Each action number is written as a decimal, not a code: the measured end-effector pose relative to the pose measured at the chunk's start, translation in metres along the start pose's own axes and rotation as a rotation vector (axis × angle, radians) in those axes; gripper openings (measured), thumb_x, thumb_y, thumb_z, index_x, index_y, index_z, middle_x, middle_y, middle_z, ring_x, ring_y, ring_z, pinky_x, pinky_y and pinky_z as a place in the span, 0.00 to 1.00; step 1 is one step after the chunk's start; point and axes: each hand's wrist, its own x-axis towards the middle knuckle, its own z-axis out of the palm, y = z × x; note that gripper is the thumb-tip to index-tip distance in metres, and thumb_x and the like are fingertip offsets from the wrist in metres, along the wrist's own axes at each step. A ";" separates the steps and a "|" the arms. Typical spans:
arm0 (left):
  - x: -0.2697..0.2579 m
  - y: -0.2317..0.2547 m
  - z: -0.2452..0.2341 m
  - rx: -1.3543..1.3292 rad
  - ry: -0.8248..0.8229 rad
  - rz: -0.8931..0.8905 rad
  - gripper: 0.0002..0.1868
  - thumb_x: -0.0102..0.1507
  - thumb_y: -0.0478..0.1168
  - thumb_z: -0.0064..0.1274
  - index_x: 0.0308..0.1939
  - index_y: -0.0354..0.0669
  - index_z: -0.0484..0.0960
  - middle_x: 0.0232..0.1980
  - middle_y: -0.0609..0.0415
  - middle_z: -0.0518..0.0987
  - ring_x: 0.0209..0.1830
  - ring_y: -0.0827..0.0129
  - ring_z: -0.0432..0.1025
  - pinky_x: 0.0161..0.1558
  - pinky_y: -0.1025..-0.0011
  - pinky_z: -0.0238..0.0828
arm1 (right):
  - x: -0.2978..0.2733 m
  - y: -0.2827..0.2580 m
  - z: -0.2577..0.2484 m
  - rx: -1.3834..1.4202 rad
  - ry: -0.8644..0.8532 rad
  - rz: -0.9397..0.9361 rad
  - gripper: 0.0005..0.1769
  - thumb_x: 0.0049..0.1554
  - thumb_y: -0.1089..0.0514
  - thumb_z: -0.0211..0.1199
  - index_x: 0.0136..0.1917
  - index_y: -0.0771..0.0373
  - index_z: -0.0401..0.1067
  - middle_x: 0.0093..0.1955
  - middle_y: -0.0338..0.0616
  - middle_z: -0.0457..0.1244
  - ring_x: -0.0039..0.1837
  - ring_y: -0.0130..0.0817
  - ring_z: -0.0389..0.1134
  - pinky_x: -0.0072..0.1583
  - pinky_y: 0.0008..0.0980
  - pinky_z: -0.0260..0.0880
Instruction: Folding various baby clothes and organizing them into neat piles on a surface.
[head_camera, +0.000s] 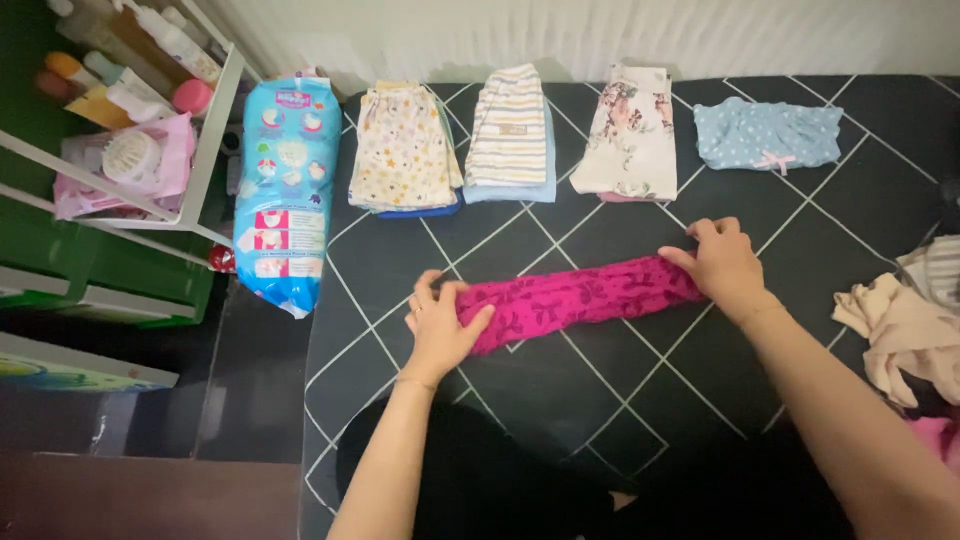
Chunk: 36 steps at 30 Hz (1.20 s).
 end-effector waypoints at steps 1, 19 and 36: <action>-0.001 0.018 -0.009 0.117 0.032 0.013 0.22 0.55 0.51 0.69 0.46 0.47 0.79 0.53 0.43 0.73 0.52 0.52 0.67 0.51 0.54 0.61 | -0.008 -0.006 -0.003 -0.037 0.073 -0.098 0.28 0.54 0.34 0.70 0.56 0.57 0.75 0.57 0.53 0.66 0.57 0.53 0.68 0.54 0.49 0.71; -0.054 0.050 -0.026 0.374 -0.519 0.016 0.11 0.65 0.53 0.56 0.43 0.54 0.83 0.48 0.57 0.80 0.53 0.63 0.72 0.60 0.55 0.61 | -0.129 -0.092 -0.044 -0.360 -0.661 -0.376 0.29 0.55 0.36 0.66 0.63 0.50 0.64 0.57 0.41 0.66 0.60 0.43 0.69 0.59 0.46 0.69; -0.027 0.108 -0.086 -0.799 -0.029 -0.218 0.13 0.66 0.36 0.55 0.55 0.38 0.83 0.50 0.55 0.85 0.47 0.76 0.77 0.50 0.76 0.76 | -0.110 -0.129 -0.050 0.944 -0.551 0.163 0.17 0.56 0.50 0.70 0.53 0.64 0.81 0.46 0.44 0.70 0.47 0.30 0.68 0.51 0.34 0.66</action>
